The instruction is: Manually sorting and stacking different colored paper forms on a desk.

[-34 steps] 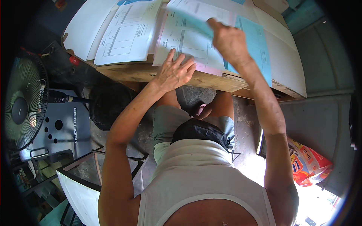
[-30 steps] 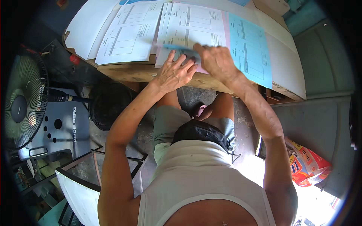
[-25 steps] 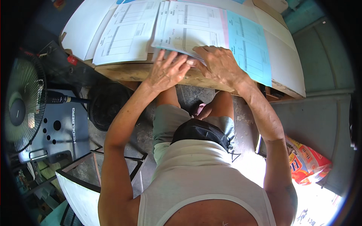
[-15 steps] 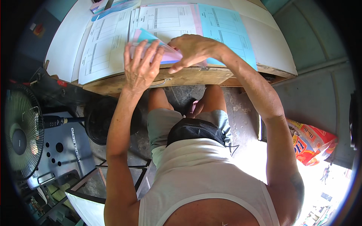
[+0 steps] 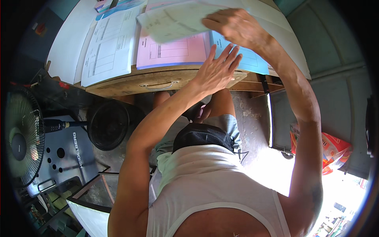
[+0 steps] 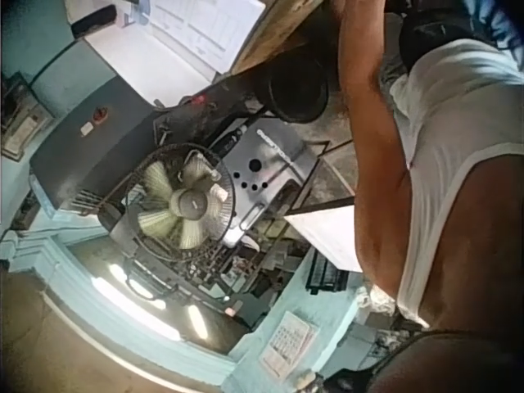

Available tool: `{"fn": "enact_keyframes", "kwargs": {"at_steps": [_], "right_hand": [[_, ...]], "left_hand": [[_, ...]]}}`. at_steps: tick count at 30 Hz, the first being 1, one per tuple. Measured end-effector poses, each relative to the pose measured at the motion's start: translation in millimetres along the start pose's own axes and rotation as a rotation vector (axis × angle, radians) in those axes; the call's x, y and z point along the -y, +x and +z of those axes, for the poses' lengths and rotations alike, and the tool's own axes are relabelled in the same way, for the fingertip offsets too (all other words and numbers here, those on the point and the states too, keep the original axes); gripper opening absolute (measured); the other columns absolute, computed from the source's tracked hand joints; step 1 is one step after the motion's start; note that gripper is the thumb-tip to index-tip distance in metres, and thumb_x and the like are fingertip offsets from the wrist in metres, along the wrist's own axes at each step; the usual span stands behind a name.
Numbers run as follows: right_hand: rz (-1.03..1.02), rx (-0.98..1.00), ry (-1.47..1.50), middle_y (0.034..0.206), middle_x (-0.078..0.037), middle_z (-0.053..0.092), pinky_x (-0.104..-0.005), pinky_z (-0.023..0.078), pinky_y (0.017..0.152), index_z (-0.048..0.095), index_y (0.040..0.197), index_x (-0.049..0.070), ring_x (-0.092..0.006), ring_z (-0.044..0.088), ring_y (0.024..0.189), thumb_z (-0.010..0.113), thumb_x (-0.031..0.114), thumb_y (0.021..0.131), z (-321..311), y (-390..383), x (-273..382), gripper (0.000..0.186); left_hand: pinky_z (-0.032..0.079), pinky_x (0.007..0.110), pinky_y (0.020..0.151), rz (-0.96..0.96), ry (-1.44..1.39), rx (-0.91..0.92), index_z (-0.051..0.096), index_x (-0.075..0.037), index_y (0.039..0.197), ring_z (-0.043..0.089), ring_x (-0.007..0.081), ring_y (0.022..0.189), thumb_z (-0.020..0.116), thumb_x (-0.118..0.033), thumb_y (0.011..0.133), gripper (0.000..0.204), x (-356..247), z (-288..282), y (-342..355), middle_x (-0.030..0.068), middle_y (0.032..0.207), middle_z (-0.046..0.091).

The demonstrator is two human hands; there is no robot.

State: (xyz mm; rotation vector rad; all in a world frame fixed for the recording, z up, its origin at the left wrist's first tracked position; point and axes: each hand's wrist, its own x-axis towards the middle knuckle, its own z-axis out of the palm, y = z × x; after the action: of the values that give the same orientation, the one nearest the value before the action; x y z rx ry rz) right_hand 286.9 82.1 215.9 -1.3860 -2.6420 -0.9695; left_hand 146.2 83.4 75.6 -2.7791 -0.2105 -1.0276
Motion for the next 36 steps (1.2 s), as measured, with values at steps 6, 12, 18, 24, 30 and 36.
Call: {"fn": "enact_keyframes", "kwargs": {"at_steps": [6, 12, 18, 24, 30, 36], "right_hand": [[0.27, 0.017, 0.134, 0.102, -0.014, 0.074, -0.0388, 0.059, 0.075, 0.069, 0.115, 0.004, -0.0305, 0.072, 0.088, 0.063, -0.001, 0.08, 43, -113, -11, 0.036], [0.593, 0.057, 0.364, 0.093, -0.017, 0.073, -0.0414, 0.057, 0.074, 0.069, 0.115, 0.004, -0.034, 0.072, 0.083, 0.061, 0.001, 0.087, 31, -158, 56, 0.029], [0.528, 0.115, 0.329, 0.117, -0.018, 0.068, -0.0426, 0.053, 0.092, 0.062, 0.122, -0.001, -0.0352, 0.065, 0.108, 0.064, 0.001, 0.083, 9, -145, 84, 0.039], [0.64, 0.083, 0.288, 0.1, -0.015, 0.072, -0.0429, 0.058, 0.078, 0.066, 0.114, 0.008, -0.0331, 0.07, 0.091, 0.063, -0.002, 0.08, 30, -157, 75, 0.035], [0.781, 0.112, 0.395, 0.095, -0.019, 0.072, -0.0441, 0.056, 0.076, 0.068, 0.114, 0.005, -0.037, 0.07, 0.087, 0.063, 0.001, 0.089, 27, -152, 66, 0.026], [0.901, 0.09, 0.469, 0.082, -0.022, 0.069, -0.0434, 0.054, 0.069, 0.067, 0.116, 0.002, -0.0414, 0.067, 0.073, 0.063, 0.004, 0.093, 25, -149, 59, 0.023]], "left_hand": [[0.037, 0.06, 0.106, 0.08, 0.148, 0.098, 0.069, -0.004, 0.117, 0.056, 0.0237, 0.116, 0.068, -0.027, 0.086, 0.039, 1, 31, -14, 0.009, 0.124, 0.062], [0.043, 0.056, 0.099, 0.046, -0.041, 0.11, 0.074, -0.01, 0.104, 0.061, 0.0216, 0.102, 0.067, -0.018, 0.084, 0.022, 5, 22, -10, 0.0035, 0.101, 0.067], [0.041, 0.052, 0.102, -0.136, 0.016, -0.176, 0.069, -0.015, 0.12, 0.057, 0.0233, 0.115, 0.078, -0.028, 0.082, 0.041, 13, -20, -30, 0.0016, 0.118, 0.066], [0.045, 0.047, 0.104, -0.37, 0.198, -0.013, 0.059, -0.001, 0.133, 0.057, 0.0353, 0.123, 0.075, -0.037, 0.088, 0.06, 127, -137, -146, 0.0175, 0.135, 0.06], [0.043, 0.051, 0.103, -0.426, 0.555, 0.35, 0.061, -0.006, 0.132, 0.058, 0.0287, 0.124, 0.069, -0.032, 0.093, 0.047, 196, -196, -251, 0.0098, 0.135, 0.062], [0.056, 0.035, 0.07, -0.508, 0.165, -0.149, 0.075, -0.004, 0.099, 0.071, 0.0286, 0.078, 0.072, -0.002, 0.088, 0.011, 177, -180, -177, 0.0122, 0.091, 0.073]]}}
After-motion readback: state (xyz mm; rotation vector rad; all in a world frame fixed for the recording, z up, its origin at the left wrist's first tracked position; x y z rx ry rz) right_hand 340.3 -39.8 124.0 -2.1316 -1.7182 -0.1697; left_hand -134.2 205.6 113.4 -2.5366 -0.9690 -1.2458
